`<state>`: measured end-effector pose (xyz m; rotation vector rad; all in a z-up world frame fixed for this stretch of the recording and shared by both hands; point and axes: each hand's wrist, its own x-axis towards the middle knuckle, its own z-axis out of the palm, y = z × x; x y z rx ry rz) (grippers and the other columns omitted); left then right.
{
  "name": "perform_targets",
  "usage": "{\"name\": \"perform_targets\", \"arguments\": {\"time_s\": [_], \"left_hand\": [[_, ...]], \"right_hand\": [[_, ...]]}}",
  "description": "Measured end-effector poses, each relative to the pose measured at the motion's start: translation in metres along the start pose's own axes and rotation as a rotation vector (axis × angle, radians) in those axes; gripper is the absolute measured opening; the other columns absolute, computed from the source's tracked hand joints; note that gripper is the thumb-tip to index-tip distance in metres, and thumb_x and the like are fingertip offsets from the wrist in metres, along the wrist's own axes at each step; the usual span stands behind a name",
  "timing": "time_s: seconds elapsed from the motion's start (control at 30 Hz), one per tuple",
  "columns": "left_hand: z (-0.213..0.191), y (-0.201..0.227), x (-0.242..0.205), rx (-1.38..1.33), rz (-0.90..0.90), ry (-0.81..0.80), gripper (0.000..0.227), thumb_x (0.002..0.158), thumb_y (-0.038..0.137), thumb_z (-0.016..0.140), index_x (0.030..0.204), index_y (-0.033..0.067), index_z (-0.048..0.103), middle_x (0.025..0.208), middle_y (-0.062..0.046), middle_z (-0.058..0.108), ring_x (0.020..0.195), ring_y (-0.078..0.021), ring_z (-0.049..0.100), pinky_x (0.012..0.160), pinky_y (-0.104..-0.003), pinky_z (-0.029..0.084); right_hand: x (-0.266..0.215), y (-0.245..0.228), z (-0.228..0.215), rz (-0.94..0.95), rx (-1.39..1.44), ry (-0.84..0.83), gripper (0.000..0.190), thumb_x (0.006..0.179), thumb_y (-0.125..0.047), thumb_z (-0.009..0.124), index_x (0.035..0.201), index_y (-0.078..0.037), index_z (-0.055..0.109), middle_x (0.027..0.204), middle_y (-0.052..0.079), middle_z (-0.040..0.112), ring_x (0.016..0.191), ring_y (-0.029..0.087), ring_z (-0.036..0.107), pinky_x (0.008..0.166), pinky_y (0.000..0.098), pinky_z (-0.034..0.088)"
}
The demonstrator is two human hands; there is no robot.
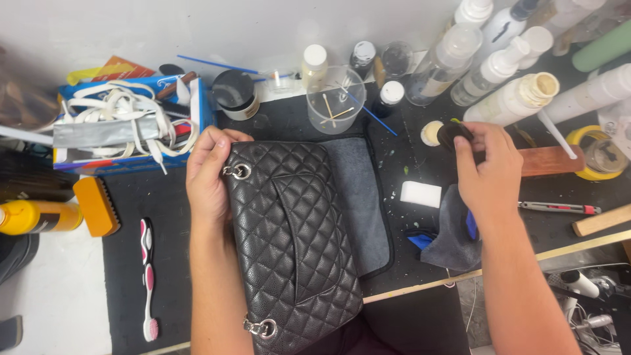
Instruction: The person cleans a black quilted handbag on a workbench. They apply a cleaning solution from a white bottle onto a sponge and wipe the bag's surface. They then use a small brush to clean the metal chain strap and the hardware details of the bag.
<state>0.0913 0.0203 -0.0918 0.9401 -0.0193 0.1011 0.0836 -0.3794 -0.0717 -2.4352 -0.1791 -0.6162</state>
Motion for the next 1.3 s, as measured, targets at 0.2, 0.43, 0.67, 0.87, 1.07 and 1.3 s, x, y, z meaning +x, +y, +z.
{"name": "perform_targets", "arguments": {"time_s": [0.2,0.43,0.67,0.87,1.07,1.3], "left_hand": [[0.0,0.001,0.001,0.018,-0.005,0.006,0.018,0.107,0.017,0.057,0.094,0.0048,0.054,0.105,-0.015,0.067,0.089,-0.0151,0.065,0.08,-0.027,0.054],[0.001,0.001,0.0,0.019,-0.009,0.015,0.018,0.108,0.016,0.056,0.095,0.0045,0.054,0.105,-0.015,0.067,0.088,-0.015,0.066,0.08,-0.027,0.055],[0.003,0.002,0.0,0.051,-0.011,0.036,0.019,0.107,0.017,0.057,0.093,0.0044,0.055,0.105,-0.015,0.068,0.087,-0.014,0.065,0.079,-0.026,0.054],[0.002,0.002,0.0,0.044,-0.011,0.03,0.019,0.107,0.017,0.057,0.093,0.0046,0.055,0.104,-0.015,0.068,0.086,-0.0137,0.065,0.078,-0.026,0.054],[0.001,0.002,0.0,0.041,-0.01,0.024,0.019,0.108,0.017,0.057,0.093,0.0047,0.054,0.104,-0.014,0.067,0.087,-0.0136,0.064,0.079,-0.026,0.054],[0.001,0.002,0.0,0.046,-0.009,0.025,0.019,0.107,0.017,0.056,0.093,0.0051,0.054,0.105,-0.014,0.068,0.087,-0.0135,0.065,0.079,-0.026,0.054]], "right_hand": [[0.013,0.013,-0.001,-0.003,-0.085,-0.083,0.02,0.098,-0.003,0.071,0.118,0.001,0.07,0.103,0.016,0.068,0.087,0.027,0.067,0.081,0.0366,0.054],[0.015,0.01,-0.002,-0.038,-0.154,-0.113,0.02,0.095,-0.005,0.073,0.115,-0.001,0.073,0.102,0.014,0.069,0.092,0.029,0.065,0.086,0.0404,0.051],[0.017,0.012,-0.01,-0.018,-0.118,-0.116,0.024,0.094,-0.004,0.072,0.118,-0.001,0.073,0.106,0.015,0.07,0.092,0.027,0.066,0.087,0.0382,0.053],[0.018,0.01,-0.01,0.077,-0.045,-0.135,0.025,0.096,-0.004,0.072,0.121,0.0,0.072,0.104,0.016,0.07,0.088,0.024,0.069,0.082,0.0339,0.055],[0.012,0.026,-0.011,0.087,-0.047,-0.11,0.025,0.097,-0.003,0.072,0.122,0.0,0.073,0.104,0.015,0.071,0.091,0.022,0.068,0.083,0.0338,0.055],[0.009,0.068,-0.005,0.64,0.867,-0.089,0.028,0.101,-0.002,0.066,0.129,0.0,0.066,0.112,0.007,0.071,0.096,0.015,0.067,0.082,0.0322,0.056]]}}
